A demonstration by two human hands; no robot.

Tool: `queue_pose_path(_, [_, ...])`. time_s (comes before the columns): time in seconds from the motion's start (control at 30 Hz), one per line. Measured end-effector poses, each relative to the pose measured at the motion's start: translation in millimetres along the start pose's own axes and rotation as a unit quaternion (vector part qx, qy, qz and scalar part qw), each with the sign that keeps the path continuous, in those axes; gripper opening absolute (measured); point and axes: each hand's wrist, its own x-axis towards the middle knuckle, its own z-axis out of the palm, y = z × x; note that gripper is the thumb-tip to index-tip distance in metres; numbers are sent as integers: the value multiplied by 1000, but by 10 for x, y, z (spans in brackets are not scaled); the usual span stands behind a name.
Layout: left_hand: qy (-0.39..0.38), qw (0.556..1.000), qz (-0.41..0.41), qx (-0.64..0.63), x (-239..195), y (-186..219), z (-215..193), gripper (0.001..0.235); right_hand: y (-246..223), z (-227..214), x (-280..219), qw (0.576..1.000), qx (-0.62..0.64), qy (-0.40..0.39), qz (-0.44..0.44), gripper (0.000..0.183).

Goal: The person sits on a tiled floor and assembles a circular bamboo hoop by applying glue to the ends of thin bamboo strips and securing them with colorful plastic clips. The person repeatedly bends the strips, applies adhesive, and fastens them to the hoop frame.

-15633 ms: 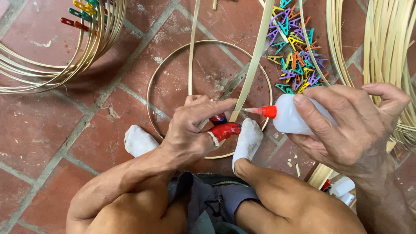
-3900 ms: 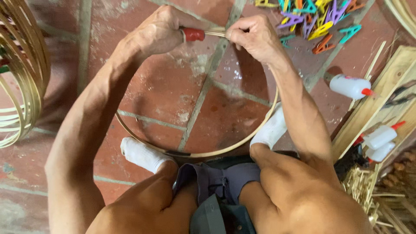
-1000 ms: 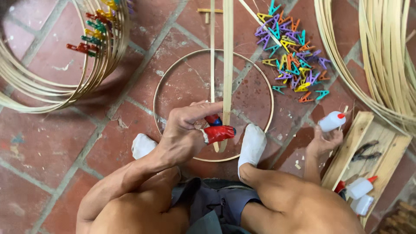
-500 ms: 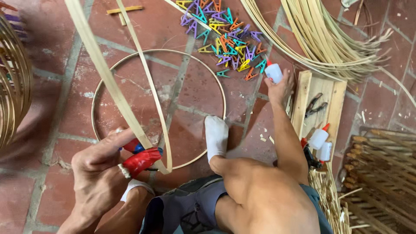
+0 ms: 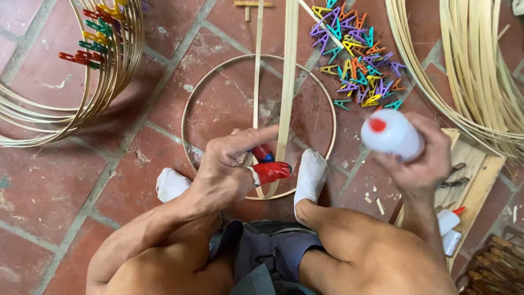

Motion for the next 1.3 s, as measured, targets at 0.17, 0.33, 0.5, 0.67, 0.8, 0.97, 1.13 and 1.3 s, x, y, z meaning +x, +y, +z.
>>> queue_pose_path(0.17, [-23, 999, 19, -15, -7, 168, -51, 59, -868, -107, 570, 973, -110, -139, -150, 75])
queue_pose_path(0.33, [-16, 999, 20, 31, -57, 231, -70, 59, -1140, -175, 767, 951, -155, -205, -169, 67])
queue_pose_path(0.5, [-21, 999, 23, 17, -67, 223, -74, 60, -1273, -189, 864, 939, -197, -209, -189, 67])
queue_pose_path(0.67, [-26, 1000, 1, 0, -69, 219, -56, 62, -1477, -314, 912, 912, -264, -243, -198, 67])
queue_pose_path(0.8, [-35, 999, 18, 19, -47, 206, -38, 67, -1588, -417, 926, 893, -295, -273, -200, 66])
queue_pose_path(0.97, [-46, 998, 30, 12, -31, 190, -21, 69, -1662, -475, 938, 885, -298, -294, -202, 68])
queue_pose_path(1.13, [-47, 999, 21, 12, -30, 208, -13, 63, -1682, -470, 1029, 875, -288, -314, -231, 69])
queue_pose_path(1.3, [-51, 998, 18, 28, 11, 249, 1, 61, -1697, -440, 1047, 877, -288, -311, -225, 69])
